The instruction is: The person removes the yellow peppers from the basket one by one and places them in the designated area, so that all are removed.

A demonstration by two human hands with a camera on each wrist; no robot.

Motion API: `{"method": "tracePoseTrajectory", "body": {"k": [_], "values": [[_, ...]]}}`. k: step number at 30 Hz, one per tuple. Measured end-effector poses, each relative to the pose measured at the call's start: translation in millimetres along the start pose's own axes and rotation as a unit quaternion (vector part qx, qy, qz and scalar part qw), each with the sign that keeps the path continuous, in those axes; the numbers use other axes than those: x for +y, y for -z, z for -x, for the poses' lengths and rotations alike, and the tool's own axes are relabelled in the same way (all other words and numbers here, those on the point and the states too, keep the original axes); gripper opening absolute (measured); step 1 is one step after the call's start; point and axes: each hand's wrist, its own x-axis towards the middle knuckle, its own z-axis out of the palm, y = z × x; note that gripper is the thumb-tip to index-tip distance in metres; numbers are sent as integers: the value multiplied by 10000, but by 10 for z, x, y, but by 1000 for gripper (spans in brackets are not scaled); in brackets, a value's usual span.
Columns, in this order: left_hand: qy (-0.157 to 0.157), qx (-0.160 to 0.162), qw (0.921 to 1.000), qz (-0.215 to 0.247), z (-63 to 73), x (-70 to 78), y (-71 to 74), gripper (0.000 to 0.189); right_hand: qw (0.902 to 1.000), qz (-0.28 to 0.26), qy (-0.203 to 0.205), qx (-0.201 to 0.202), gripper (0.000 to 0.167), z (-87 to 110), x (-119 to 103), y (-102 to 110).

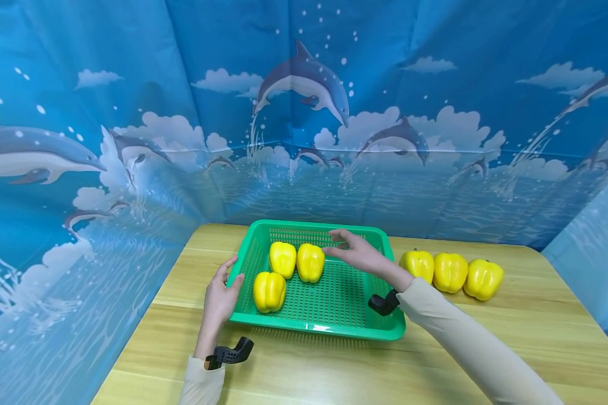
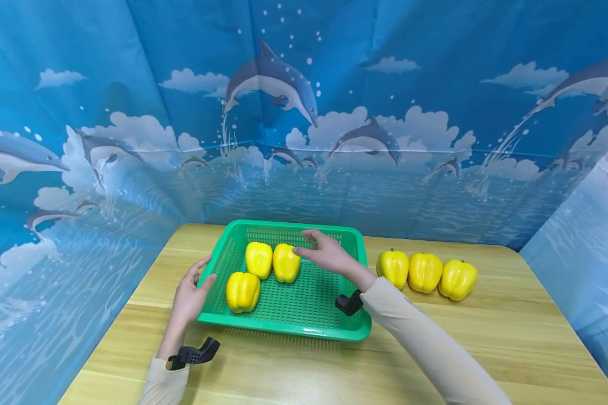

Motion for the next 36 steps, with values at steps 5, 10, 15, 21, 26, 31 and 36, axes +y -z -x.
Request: {"method": "tracePoseTrajectory", "body": {"k": [5,10,15,21,26,31,36], "values": [[-51,27,10000,15,3,1,-2,46,9993,196,-255,-163,72,-77,40,-68],[-15,17,10000,13,-2,3,-4,46,9978,379,-477,-273,77,-158,87,-147],[43,13,10000,21,-7,-1,-4,46,9961,351,-707,-387,87,-222,82,-213],[0,26,10000,52,8,7,7,45,9948,335,-897,-355,96,-305,89,-287],[-26,6,10000,36,12,10,8,45,9939,393,-999,-269,92,-348,115,-349],[-5,-17,10000,16,11,8,6,46,9926,524,-1093,-106,90,-394,159,-426],[-14,-7,10000,10,5,7,3,46,9917,495,-1188,-10,94,-426,181,-500]]}}
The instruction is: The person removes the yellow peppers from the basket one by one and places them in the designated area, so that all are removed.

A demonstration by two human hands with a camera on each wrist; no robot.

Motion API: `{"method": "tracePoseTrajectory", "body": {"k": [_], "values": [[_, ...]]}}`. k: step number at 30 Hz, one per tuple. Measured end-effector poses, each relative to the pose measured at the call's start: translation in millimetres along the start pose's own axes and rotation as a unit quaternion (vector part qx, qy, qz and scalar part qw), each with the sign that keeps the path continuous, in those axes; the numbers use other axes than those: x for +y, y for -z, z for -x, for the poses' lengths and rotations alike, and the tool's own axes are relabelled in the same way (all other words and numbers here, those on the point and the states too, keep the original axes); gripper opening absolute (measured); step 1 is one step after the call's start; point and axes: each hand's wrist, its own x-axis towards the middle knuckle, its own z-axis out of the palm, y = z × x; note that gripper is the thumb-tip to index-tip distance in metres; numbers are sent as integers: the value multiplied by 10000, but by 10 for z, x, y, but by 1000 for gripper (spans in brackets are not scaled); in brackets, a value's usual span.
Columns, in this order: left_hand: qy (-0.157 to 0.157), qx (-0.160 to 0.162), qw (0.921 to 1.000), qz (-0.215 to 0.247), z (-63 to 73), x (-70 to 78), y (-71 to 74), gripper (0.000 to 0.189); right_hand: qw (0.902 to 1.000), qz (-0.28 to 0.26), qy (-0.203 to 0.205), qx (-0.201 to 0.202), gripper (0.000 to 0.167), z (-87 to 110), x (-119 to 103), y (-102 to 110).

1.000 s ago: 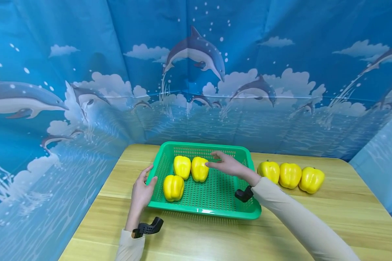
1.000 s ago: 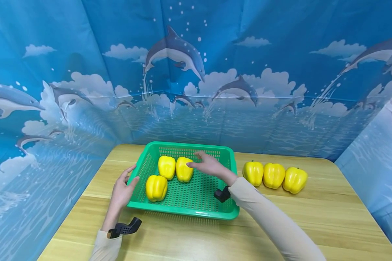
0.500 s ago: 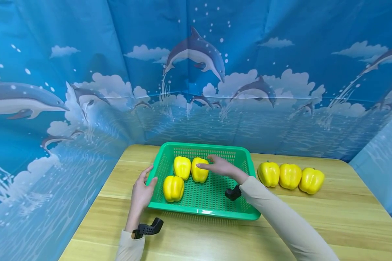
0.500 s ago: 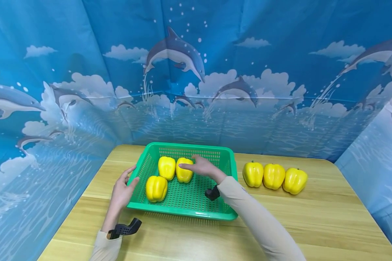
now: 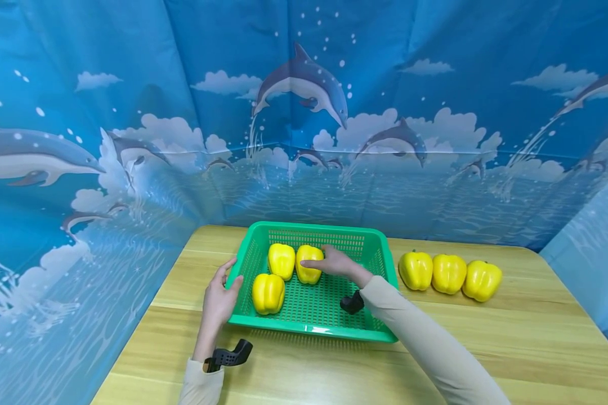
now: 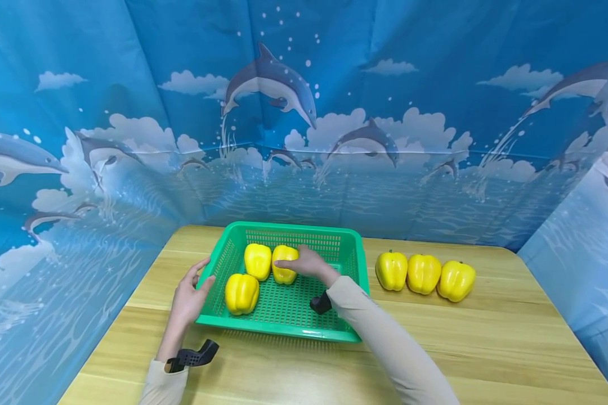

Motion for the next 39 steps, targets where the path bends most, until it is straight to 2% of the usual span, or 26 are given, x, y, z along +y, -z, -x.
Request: {"method": "tracePoseTrajectory", "body": {"k": [7,13,20,23,27,34,39], "values": [[-17,31,10000,-9,-8,-13,-1,46,9997,-210,-80,6,96,-21,-15,-40],[-22,4,10000,-30,-8,-20,-4,46,9993,-348,-127,111,91,-66,10,-52],[-8,-9,10000,18,-2,-22,-7,46,9990,-383,-191,97,50,-105,57,-89],[32,14,10000,25,-6,-18,-10,46,9987,-455,-180,145,45,-110,64,-96],[7,56,10000,-15,-7,-13,-9,46,9983,-534,-177,162,49,-130,69,-110],[-17,52,10000,-58,0,-11,-6,46,9978,-549,-258,257,77,-128,81,-104],[-39,50,10000,-65,3,-9,-8,46,9972,-662,-216,282,74,-135,95,-110]]}}
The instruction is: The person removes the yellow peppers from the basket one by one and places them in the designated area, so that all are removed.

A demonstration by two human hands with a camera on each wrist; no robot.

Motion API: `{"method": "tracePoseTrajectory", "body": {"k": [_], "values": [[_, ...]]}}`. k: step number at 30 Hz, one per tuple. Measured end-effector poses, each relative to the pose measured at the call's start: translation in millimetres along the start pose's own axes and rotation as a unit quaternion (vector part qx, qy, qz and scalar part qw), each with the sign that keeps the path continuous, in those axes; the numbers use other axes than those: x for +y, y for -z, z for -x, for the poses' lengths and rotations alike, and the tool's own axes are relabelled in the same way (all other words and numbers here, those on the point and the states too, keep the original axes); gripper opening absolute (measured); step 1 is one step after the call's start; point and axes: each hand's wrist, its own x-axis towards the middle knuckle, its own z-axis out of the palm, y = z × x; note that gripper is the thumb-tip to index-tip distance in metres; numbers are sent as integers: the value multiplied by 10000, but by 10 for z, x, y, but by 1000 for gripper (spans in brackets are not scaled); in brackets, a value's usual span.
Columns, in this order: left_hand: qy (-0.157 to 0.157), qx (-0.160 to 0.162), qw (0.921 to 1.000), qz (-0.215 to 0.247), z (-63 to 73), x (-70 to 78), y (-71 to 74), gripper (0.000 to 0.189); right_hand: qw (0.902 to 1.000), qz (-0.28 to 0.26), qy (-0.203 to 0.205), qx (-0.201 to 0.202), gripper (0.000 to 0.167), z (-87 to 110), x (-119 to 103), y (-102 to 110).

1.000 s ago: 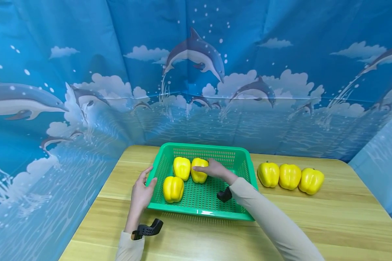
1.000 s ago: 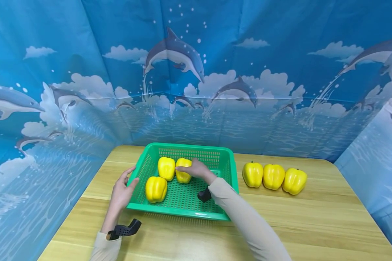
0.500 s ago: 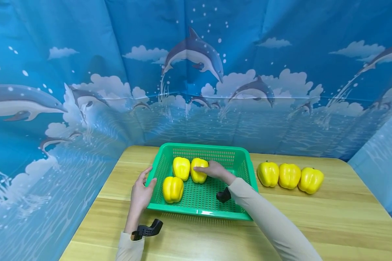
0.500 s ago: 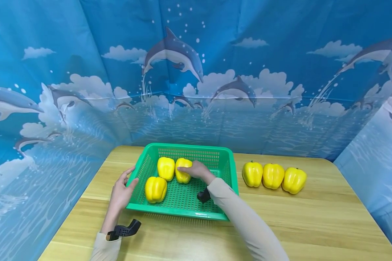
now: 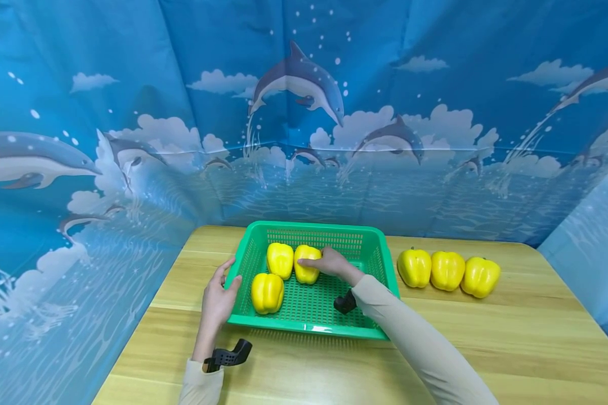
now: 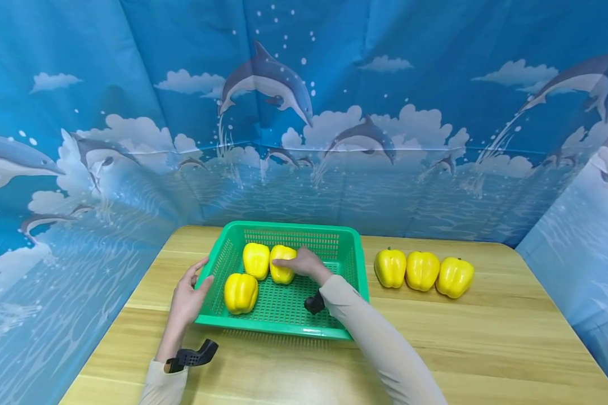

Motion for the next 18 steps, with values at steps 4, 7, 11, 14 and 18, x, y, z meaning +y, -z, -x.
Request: {"method": "tracePoseTrajectory", "body": {"k": [4,7,11,14,18], "values": [[13,-3,10000,0,0,4,1,46,10000,-5,62,-9,63,-8,-2,-11],[-20,-3,10000,-19,-2,6,0,46,9999,56,75,44,57,-12,1,-17],[3,18,10000,-19,1,9,10,46,9996,192,79,167,52,-38,25,-24],[63,-18,10000,18,1,6,15,46,9996,192,56,214,54,-48,51,-26],[54,-66,9999,57,3,1,9,47,9995,182,57,247,54,-31,70,-14]]}}
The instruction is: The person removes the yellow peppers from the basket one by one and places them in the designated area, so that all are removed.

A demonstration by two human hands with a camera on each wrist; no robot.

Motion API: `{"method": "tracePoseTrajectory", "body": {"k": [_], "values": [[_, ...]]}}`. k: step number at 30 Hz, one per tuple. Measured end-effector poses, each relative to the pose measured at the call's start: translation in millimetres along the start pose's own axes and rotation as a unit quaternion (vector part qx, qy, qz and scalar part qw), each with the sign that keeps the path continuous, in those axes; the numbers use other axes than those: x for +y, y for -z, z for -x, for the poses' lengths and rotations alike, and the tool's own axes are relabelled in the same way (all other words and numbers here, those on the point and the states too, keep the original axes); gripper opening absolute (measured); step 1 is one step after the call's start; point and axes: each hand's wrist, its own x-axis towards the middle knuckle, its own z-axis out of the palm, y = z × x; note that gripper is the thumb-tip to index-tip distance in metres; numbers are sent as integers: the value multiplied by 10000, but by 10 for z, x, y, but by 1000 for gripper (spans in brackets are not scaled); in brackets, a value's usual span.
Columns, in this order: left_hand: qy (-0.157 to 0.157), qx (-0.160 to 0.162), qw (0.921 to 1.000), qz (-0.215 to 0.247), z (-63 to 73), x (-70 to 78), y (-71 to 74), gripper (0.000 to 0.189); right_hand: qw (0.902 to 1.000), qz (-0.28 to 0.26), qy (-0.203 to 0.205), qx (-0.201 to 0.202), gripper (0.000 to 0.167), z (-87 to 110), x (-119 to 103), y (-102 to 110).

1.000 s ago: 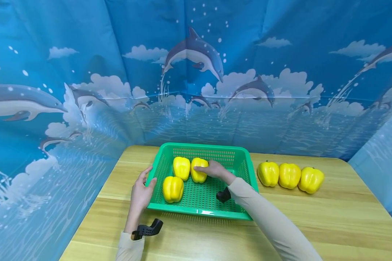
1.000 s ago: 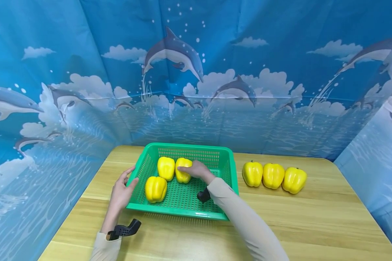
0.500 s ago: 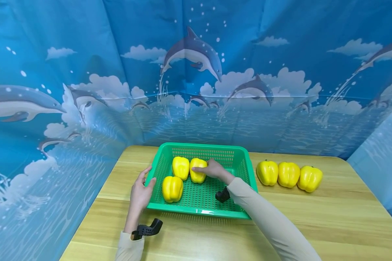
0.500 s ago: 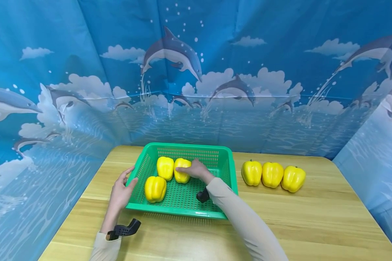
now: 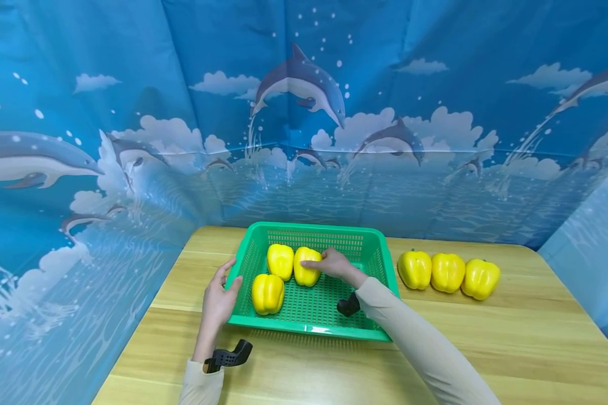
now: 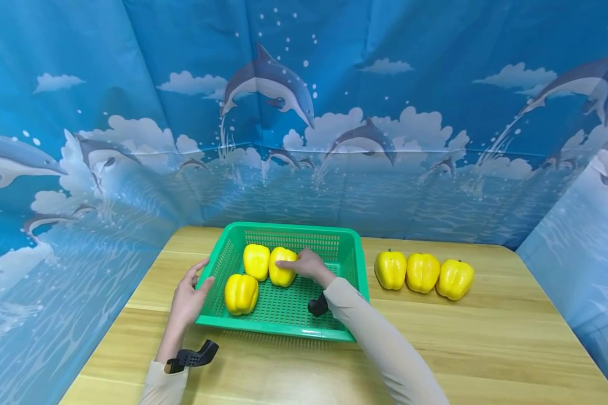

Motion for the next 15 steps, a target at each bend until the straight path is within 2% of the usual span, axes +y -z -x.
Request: {"method": "tracePoseTrajectory", "body": {"k": [9,15], "values": [[-1,2,10000,48,-8,14,-12,47,9997,-224,46,59,63,-5,12,43],[34,20,10000,55,-8,-8,-4,47,9990,-309,-115,317,55,44,-53,91]]}}
